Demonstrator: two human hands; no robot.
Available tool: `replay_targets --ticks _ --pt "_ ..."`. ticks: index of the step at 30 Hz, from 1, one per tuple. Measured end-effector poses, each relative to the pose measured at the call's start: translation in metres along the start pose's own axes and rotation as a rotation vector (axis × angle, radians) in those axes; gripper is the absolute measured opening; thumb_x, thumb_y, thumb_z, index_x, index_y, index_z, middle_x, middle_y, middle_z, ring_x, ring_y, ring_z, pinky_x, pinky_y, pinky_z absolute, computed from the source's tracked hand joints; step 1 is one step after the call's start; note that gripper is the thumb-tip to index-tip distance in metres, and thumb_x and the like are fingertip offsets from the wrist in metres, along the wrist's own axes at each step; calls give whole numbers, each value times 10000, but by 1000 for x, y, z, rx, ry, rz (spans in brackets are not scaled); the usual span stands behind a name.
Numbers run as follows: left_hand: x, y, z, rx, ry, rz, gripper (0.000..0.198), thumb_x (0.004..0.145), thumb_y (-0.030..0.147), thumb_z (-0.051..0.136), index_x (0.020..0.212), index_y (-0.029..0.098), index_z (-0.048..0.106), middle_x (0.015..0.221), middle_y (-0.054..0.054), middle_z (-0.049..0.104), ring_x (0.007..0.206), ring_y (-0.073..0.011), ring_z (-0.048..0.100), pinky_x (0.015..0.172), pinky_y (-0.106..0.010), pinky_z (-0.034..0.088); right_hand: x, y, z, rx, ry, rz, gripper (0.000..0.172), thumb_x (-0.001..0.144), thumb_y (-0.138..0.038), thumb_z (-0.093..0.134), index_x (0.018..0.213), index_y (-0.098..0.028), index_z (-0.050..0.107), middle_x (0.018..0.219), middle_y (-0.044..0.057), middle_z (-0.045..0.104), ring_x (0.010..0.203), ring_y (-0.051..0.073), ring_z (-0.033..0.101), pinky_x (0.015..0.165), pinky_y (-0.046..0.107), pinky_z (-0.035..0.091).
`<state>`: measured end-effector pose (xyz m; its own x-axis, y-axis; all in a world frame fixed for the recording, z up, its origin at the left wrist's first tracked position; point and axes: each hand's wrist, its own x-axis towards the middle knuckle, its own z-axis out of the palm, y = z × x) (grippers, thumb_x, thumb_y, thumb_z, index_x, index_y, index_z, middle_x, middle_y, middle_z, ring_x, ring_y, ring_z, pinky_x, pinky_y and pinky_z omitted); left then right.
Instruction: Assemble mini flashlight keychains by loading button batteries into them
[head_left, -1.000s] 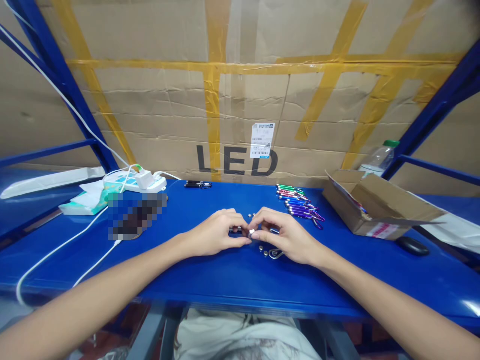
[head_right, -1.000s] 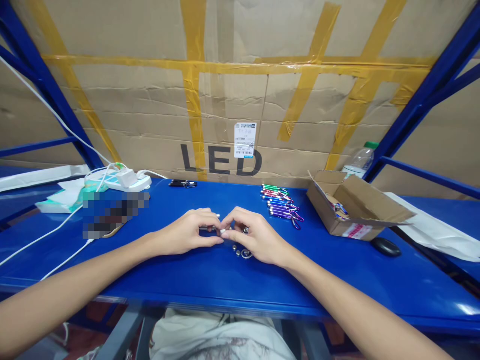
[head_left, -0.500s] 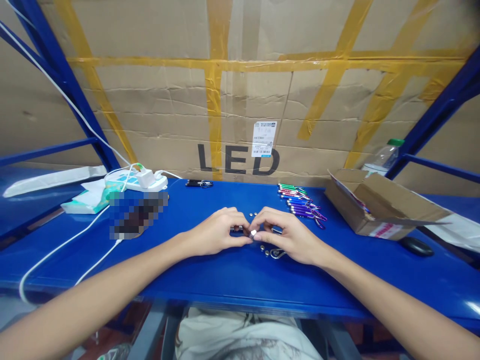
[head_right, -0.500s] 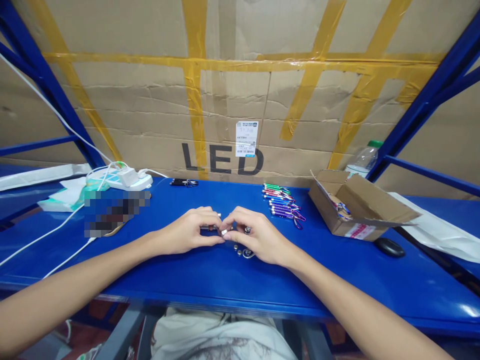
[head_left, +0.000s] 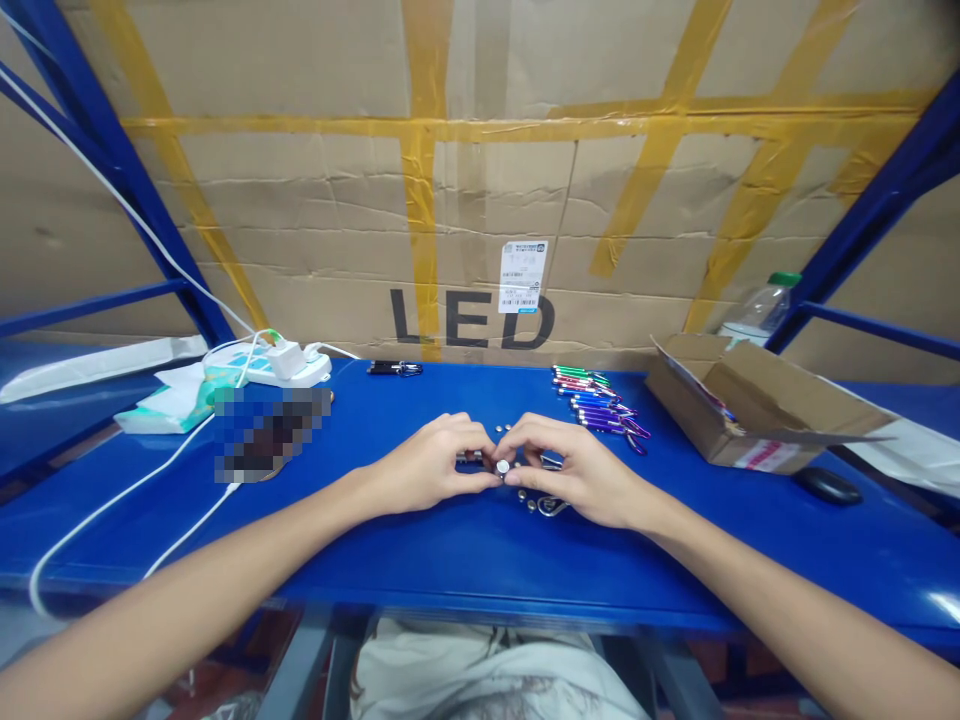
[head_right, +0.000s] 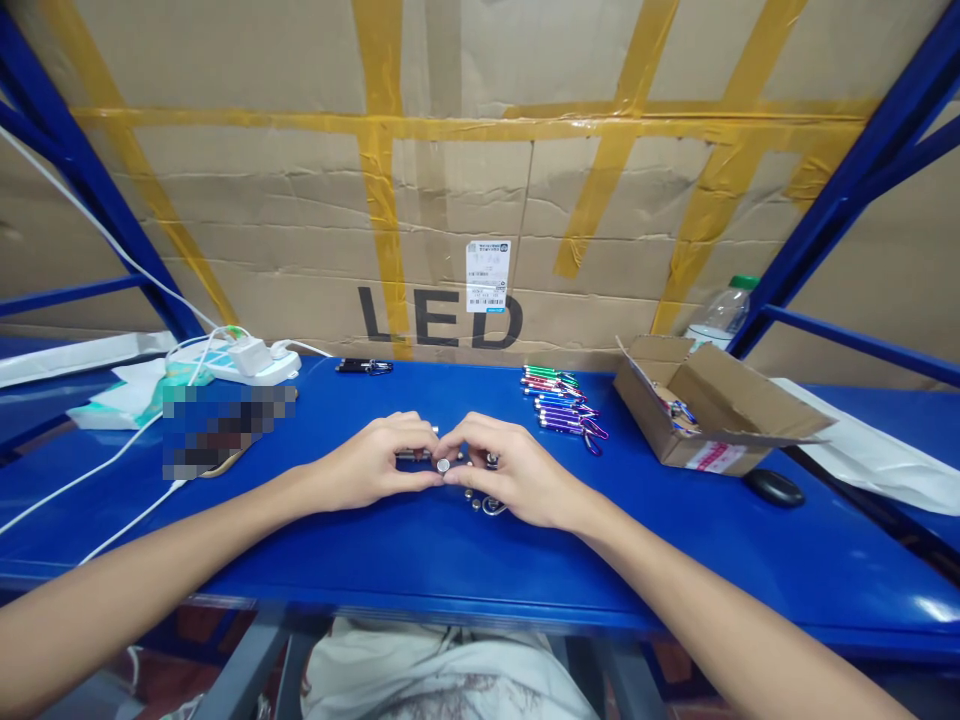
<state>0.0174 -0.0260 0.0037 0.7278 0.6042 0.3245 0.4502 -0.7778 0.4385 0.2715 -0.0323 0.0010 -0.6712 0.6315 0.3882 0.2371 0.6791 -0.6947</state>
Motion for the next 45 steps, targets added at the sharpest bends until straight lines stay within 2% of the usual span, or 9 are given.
replay_targets --ticks 3,6,13,26,32,35,42,45 --pt "0 0 0 -4 -8 -3 133 1008 332 752 1028 201 742 997 -19 749 980 -203 624 906 -323 406 0 -1 1 37 19 26 233 1000 -386 768 1158 -230 695 1079 41 718 758 149 589 727 290 523" --pt "1 -1 0 -3 -12 -4 140 1010 344 748 1026 205 743 1015 -23 757 980 -205 627 910 -327 413 -1 -3 1 4 34 3 191 1016 -350 747 1141 -231 665 1079 39 696 771 150 584 735 292 519" --pt "1 -1 -1 7 -14 -3 172 1015 372 736 1018 201 740 1012 -29 760 960 -204 624 907 -330 428 -2 -3 -1 -106 17 -107 101 1080 -311 651 1120 -222 678 1045 55 658 812 169 579 762 310 509" --pt "1 1 -1 -12 -25 -14 193 1027 392 719 1033 201 744 1013 -28 774 975 -205 631 914 -338 427 -2 -1 1 -136 7 -138 88 1094 -293 619 1107 -228 677 1055 63 655 863 186 597 775 320 514" --pt "0 1 -1 -7 -17 -12 154 1012 358 744 1011 204 736 994 -17 772 966 -204 635 901 -333 427 -4 -1 2 -236 43 -173 98 1094 -295 618 1153 -231 662 991 49 617 856 190 586 772 309 497" --pt "0 2 -1 -12 -23 -15 137 1011 338 747 1006 202 737 997 -13 773 965 -200 635 898 -327 423 -5 -1 2 -292 13 -199 95 1099 -290 609 1157 -227 650 957 40 610 858 189 589 767 298 482" --pt "1 2 -1 -26 -24 -16 120 1011 317 747 1014 197 736 1012 -20 772 969 -202 631 895 -319 414 -5 -1 3 -312 32 -194 166 1084 -293 628 1237 -232 601 1000 45 624 860 192 605 768 294 480" --pt "1 2 -1 -23 -20 -14 101 1006 292 750 1003 192 732 997 -15 772 956 -197 631 895 -317 415 -4 -2 3 -317 -10 -209 105 1097 -284 609 1187 -230 615 991 41 636 866 187 613 777 288 475"
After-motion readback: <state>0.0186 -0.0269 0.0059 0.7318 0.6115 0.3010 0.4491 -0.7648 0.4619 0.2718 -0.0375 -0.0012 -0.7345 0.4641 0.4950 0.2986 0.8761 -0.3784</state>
